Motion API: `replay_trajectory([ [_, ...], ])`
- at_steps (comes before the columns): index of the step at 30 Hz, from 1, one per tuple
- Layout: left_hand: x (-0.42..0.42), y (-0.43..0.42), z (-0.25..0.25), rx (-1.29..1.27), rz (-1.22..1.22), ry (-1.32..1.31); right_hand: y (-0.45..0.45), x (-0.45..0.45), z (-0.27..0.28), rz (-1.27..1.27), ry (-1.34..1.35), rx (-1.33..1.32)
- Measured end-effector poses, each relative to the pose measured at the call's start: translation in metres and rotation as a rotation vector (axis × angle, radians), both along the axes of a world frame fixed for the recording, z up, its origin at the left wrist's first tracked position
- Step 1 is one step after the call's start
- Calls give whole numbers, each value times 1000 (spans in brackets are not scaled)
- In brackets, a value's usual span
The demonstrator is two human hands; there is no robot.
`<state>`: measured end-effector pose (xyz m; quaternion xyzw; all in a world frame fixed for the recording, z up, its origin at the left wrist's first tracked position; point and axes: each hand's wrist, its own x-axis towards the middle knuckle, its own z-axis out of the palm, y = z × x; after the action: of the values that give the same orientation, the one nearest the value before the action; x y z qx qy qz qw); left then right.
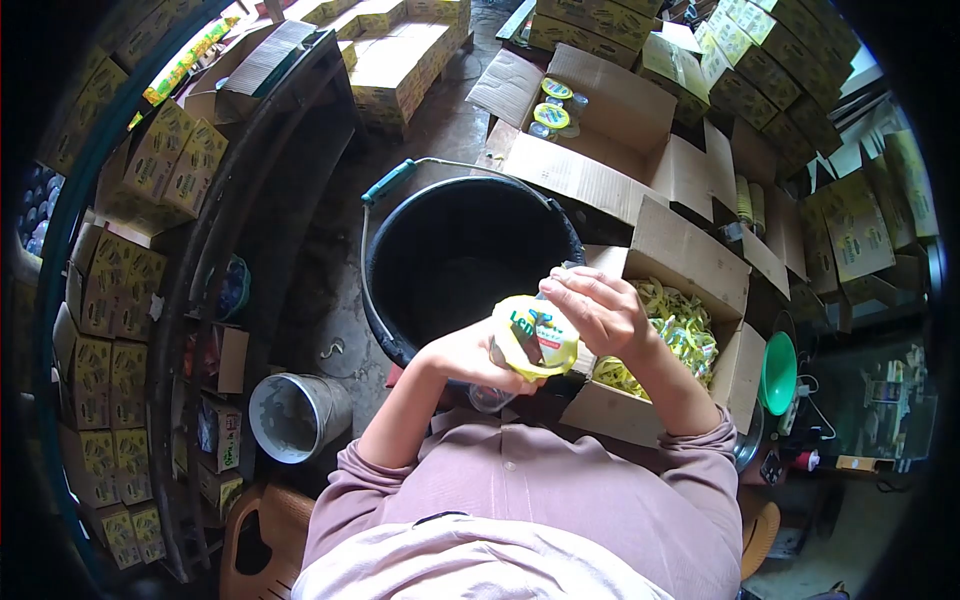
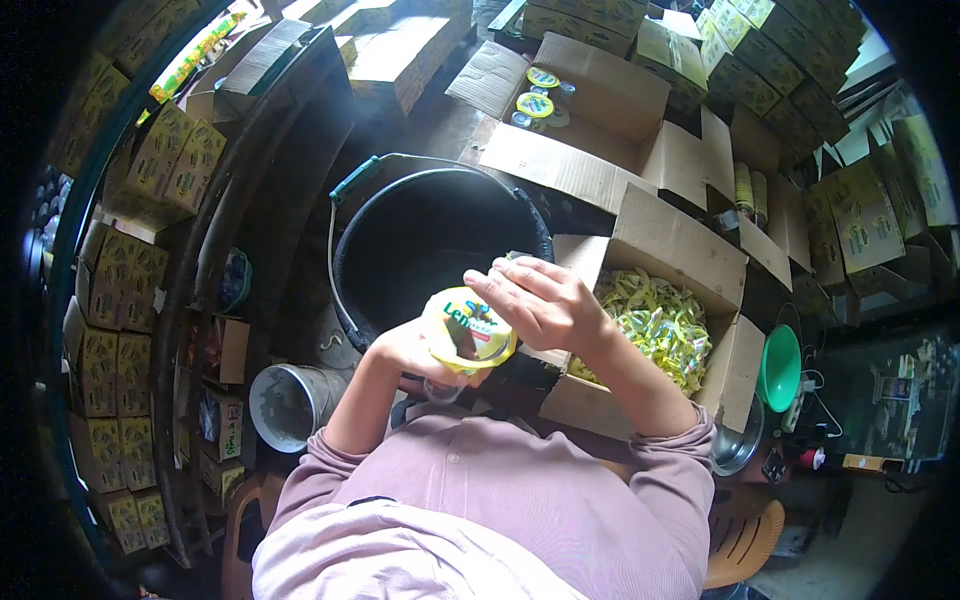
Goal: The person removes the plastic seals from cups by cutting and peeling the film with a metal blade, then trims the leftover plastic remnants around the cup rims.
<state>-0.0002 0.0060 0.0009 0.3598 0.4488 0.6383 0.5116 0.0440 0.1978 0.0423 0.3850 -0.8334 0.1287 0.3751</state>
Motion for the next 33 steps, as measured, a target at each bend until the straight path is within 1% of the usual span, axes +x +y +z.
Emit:
replay_trajectory([
  [1,-1,1,-5,12,-107,-30,-2,-1,1,30,9,-18],
  [2,1,2,-8,110,-115,-44,-3,-1,0,36,14,-23],
  [5,3,12,-13,440,-347,-487,-6,-2,0,40,24,-34],
  [6,2,8,-13,399,-262,-398,-6,-3,0,39,30,-38],
  [7,1,9,-12,377,-207,-400,-5,-4,0,21,30,-35],
  [9,-2,0,-2,128,-41,-352,-1,-5,0,-10,27,-26],
  [11,-9,-2,-13,106,114,-259,-1,-6,1,-18,33,-38],
  [13,-9,-3,9,105,377,64,-1,-8,7,-28,36,-33],
  [15,-10,-3,15,70,438,56,5,-9,6,-85,2,-34],
  [17,-7,-3,17,69,498,164,10,-10,-1,-179,21,-8],
  [19,-2,0,14,53,548,255,9,-10,-1,-183,33,27],
  [20,-1,4,11,91,619,371,8,-10,-1,-184,38,45],
  [23,5,12,14,-20,608,491,7,-10,-1,-164,45,47],
  [28,3,9,14,123,523,351,8,-7,0,-111,74,64],
  [31,2,4,17,31,414,220,8,-5,1,-91,56,52],
  [33,7,3,18,-37,260,191,4,-4,2,-66,38,45],
])
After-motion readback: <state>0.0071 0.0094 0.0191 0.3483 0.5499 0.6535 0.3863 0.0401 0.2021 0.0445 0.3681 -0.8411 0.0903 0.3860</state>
